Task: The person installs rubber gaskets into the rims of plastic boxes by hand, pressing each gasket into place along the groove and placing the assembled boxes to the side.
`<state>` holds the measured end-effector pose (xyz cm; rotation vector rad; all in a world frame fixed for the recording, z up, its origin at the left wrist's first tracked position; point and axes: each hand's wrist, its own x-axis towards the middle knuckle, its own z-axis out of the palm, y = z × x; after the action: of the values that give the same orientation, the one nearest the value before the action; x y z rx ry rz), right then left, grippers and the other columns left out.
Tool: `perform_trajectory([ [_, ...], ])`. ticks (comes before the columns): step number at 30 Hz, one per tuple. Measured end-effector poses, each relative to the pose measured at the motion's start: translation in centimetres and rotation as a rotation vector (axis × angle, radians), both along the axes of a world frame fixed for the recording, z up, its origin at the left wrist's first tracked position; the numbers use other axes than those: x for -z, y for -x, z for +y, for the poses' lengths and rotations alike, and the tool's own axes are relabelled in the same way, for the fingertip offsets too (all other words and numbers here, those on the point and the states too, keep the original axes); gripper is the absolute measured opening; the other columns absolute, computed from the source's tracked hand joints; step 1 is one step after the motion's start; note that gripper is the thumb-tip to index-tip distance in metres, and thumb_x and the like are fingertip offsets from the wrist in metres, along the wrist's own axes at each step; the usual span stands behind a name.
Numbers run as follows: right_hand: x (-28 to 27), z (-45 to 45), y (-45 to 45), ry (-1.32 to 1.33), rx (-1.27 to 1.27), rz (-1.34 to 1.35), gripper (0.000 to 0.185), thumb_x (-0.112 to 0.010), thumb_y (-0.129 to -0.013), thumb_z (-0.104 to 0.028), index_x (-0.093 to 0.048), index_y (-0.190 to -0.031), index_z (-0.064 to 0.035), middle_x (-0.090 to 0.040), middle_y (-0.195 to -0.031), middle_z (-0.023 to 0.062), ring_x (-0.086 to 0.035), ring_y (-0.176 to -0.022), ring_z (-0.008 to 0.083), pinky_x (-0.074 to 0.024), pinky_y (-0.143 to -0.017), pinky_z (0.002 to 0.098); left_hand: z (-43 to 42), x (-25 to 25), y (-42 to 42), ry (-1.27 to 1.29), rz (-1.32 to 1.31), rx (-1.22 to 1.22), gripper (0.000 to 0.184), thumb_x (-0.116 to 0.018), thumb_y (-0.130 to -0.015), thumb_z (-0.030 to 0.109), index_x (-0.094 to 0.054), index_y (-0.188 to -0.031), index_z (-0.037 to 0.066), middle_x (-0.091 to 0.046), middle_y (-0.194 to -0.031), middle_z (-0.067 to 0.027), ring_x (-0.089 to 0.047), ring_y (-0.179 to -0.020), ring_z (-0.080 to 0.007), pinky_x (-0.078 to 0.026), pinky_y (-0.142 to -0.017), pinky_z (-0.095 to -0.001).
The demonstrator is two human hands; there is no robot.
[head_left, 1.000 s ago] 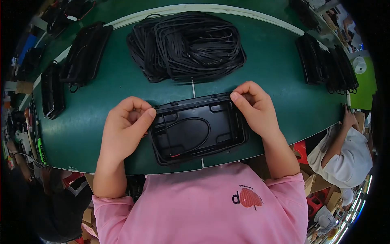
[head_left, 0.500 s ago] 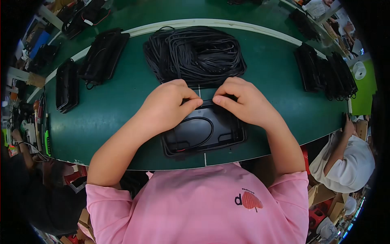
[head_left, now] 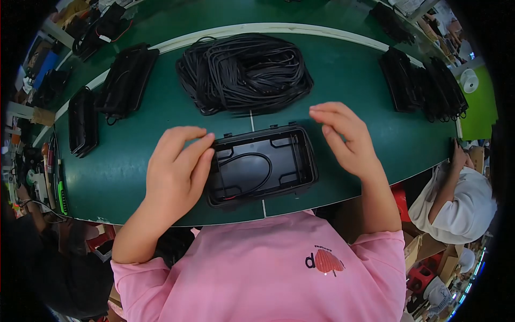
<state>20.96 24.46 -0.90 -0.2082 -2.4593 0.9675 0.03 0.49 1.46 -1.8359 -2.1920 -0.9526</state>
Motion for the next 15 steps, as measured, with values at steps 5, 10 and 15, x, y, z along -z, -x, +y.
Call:
perform_trajectory([
  [5, 2.1, -1.4, -1.8, -0.123, -0.054, -0.020, 0.042, -0.054, -0.082, 0.010, -0.062, -0.121, -0.0010, -0.061, -0.125, 0.0156, -0.062, -0.105, 0.0315, -0.0492, -0.088, 0.0350, -2.1, 1.8, -0.5, 0.018, -0.030, 0.066, 0.024, -0.067, -0.079, -0.002, -0.066, -0.102, -0.003, -0.063, -0.110, -0.0163, -0.062, -0.102, -0.0348, -0.052, -0.085, -0.0407],
  [10, 2.0, -2.3, -1.1, -0.198, 0.006, 0.050, 0.038, -0.055, -0.079, 0.010, -0.063, -0.115, 0.0006, -0.063, -0.118, 0.0162, -0.062, -0.097, 0.0334, -0.0507, -0.085, 0.0381, -2.6, 2.5, -0.3, -0.097, 0.018, 0.061, 0.028, -0.070, -0.075, -0.001, -0.064, -0.103, -0.003, -0.063, -0.109, -0.0163, -0.064, -0.100, -0.0347, -0.053, -0.083, -0.0409],
  [15, 2.6, -2.3, -1.1, -0.289, -0.016, 0.029, 0.038, -0.055, -0.079, 0.010, -0.063, -0.114, -0.0001, -0.063, -0.116, 0.0164, -0.062, -0.099, 0.0340, -0.0508, -0.086, 0.0392, -2.7, 3.5, -0.1, -0.145, 0.028, 0.073, 0.026, -0.072, -0.074, 0.002, -0.066, -0.099, -0.002, -0.065, -0.105, -0.0137, -0.065, -0.095, -0.0323, -0.055, -0.079, -0.0386],
])
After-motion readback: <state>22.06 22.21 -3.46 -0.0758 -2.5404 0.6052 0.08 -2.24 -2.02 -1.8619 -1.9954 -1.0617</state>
